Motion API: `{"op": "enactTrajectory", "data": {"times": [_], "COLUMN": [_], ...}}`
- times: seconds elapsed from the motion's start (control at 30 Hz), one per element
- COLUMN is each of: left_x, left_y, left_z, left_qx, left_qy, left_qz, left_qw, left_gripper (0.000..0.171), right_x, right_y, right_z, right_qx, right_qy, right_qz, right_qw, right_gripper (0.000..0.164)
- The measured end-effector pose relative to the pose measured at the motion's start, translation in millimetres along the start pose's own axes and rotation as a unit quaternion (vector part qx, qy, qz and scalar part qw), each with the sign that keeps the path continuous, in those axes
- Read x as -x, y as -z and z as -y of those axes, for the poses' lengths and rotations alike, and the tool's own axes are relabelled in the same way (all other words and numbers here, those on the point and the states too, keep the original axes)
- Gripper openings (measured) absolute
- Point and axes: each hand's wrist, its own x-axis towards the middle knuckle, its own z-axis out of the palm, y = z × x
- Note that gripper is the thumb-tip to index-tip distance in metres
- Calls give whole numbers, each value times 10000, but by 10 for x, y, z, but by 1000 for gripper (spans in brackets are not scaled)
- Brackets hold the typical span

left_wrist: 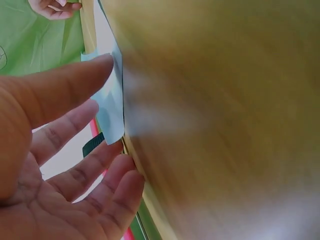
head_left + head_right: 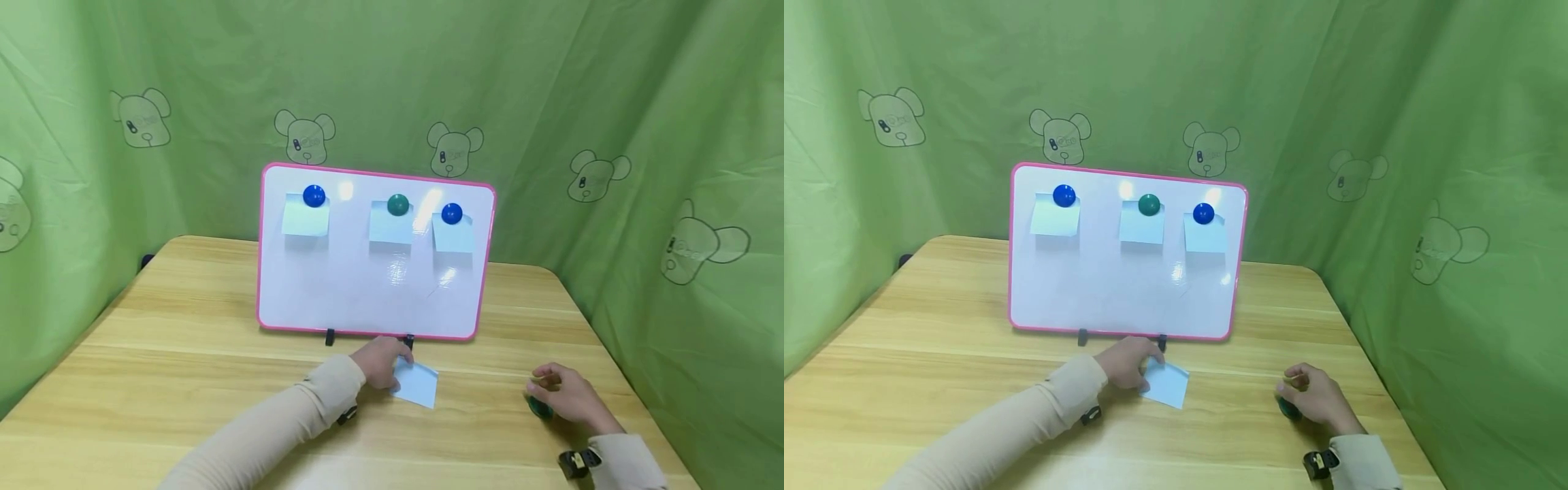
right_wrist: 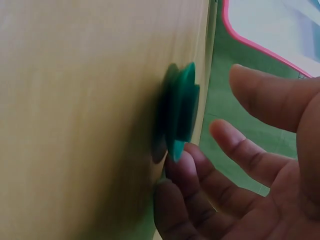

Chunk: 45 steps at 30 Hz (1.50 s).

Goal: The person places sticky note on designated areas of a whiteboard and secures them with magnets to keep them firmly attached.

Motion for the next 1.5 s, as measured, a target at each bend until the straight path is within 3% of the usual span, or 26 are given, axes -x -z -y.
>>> {"op": "enactTrajectory", "data": {"times": [0.23,0.57,0.87,1.0,1.27,1.5], "left_x": [20,-20,-11,-18,-19,14], "left_y": [1,-29,9,14,55,149], "left_z": [-46,-25,-71,-55,-18,1], "left_qx": [-202,-146,315,442,518,946], "left_qy": [-83,-197,-94,-134,-164,-77], "left_qz": [59,25,-122,-266,-423,-562], "left_qw": [9997,9997,9994,9986,9976,9939], "left_gripper": [44,38,42,45,46,45], "right_x": [21,38,15,16,5,-37], "right_y": [-18,-40,-55,-61,-75,-40], "right_z": [-60,-71,-82,-86,-36,50], "right_qx": [-135,-491,-56,-105,-579,-411], "right_qy": [-61,-122,-49,-57,-55,238], "right_qz": [6,88,324,353,150,-100], "right_qw": [9999,9987,9994,9993,9982,9988], "right_gripper": [47,40,31,28,18,17]}}
